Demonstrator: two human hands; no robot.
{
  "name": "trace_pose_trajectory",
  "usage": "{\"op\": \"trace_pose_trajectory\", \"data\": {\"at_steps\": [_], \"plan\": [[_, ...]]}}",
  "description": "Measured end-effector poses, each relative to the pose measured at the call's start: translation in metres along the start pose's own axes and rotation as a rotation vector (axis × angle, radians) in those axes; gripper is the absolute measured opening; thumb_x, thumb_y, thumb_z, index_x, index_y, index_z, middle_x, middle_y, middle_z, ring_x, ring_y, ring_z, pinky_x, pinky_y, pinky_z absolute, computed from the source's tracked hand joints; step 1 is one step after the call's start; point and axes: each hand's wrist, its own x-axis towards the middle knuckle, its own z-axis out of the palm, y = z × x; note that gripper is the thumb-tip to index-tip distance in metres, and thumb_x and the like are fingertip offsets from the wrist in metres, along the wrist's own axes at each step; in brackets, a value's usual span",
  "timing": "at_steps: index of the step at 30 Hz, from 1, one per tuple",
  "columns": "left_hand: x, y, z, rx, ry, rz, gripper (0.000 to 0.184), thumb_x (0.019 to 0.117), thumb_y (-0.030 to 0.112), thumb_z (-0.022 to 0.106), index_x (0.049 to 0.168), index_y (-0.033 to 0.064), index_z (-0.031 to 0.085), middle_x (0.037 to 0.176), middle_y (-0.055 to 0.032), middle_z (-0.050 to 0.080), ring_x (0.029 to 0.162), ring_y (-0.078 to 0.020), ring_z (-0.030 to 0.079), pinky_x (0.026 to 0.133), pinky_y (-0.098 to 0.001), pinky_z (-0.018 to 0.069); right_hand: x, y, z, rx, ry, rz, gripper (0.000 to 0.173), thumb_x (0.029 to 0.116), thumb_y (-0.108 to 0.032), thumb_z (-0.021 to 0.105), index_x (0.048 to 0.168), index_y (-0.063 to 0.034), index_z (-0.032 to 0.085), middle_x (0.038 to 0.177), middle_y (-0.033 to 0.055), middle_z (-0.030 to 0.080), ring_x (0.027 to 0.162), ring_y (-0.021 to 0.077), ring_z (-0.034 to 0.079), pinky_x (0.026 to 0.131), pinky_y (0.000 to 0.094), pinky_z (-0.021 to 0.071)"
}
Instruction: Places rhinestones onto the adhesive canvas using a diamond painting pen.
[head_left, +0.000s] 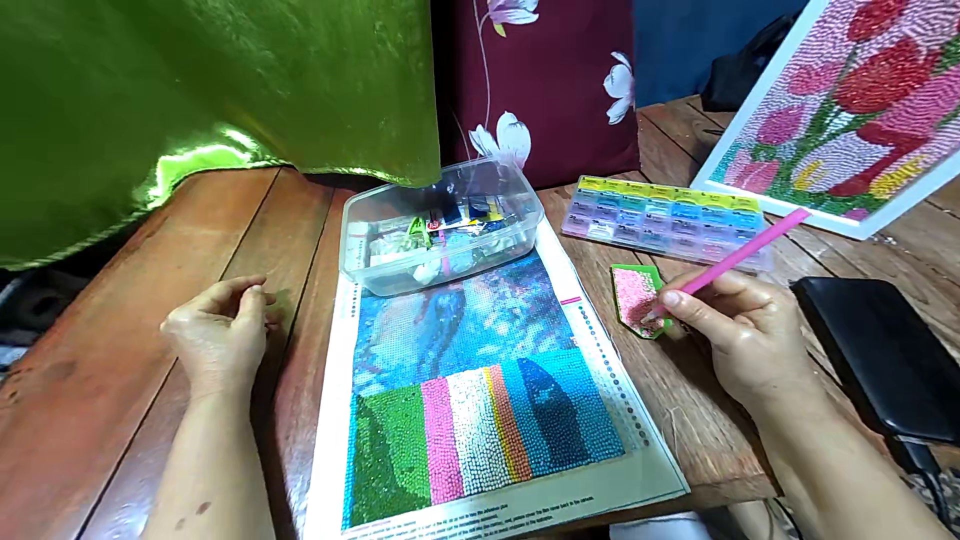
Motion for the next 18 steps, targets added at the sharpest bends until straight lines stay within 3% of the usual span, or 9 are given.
{"op": "trace_pose_trajectory", "data": {"at_steps": [4,7,9,18], "plan": [[0.000,0.001,0.001,-0.008,-0.005,-0.007,0.026,0.1037,0.008,0.050,0.118,-0.0074,0.066,0.091,-0.0187,0.068,0.064,-0.0130,0.059,0.065,-0.0341,0.0530,0.001,-0.012,0.018,0.012,-0.099,-0.021,0.006,0.0888,-0.009,0.065,0.090,-0.0138,0.068,0.080,-0.0112,0.068,0.071,-0.0041,0.064,0.066,0.0129,0.0548],[0.000,0.004,0.000,-0.010,-0.003,-0.019,0.026,0.1042,0.008,0.050,0.118,-0.0073,0.066,0.091,-0.0183,0.068,0.064,-0.0131,0.059,0.065,-0.0332,0.0528,0.003,-0.020,0.036,-0.053,-0.195,-0.025,0.004,0.0899,-0.012,0.066,0.086,-0.0136,0.068,0.074,-0.0104,0.063,0.063,-0.0053,0.057,0.057,0.0113,0.0485],[0.000,0.004,0.000,-0.010,-0.009,-0.019,0.026,0.1044,0.008,0.051,0.118,-0.0070,0.066,0.091,-0.0184,0.068,0.065,-0.0138,0.060,0.065,-0.0342,0.0536,0.004,-0.017,0.045,-0.139,-0.216,-0.035,0.006,0.0910,-0.018,0.065,0.086,-0.0155,0.069,0.073,-0.0114,0.063,0.064,-0.0065,0.056,0.057,0.0112,0.0462],[0.002,0.002,0.003,-0.014,0.003,0.001,0.028,0.1030,0.014,0.051,0.115,-0.0060,0.067,0.088,-0.0154,0.068,0.063,-0.0078,0.059,0.062,-0.0278,0.0520,-0.001,-0.008,0.052,-0.242,-0.213,-0.056,0.008,0.0912,-0.016,0.065,0.084,-0.0129,0.068,0.068,-0.0107,0.058,0.060,-0.0081,0.051,0.055,0.0096,0.0406]]}}
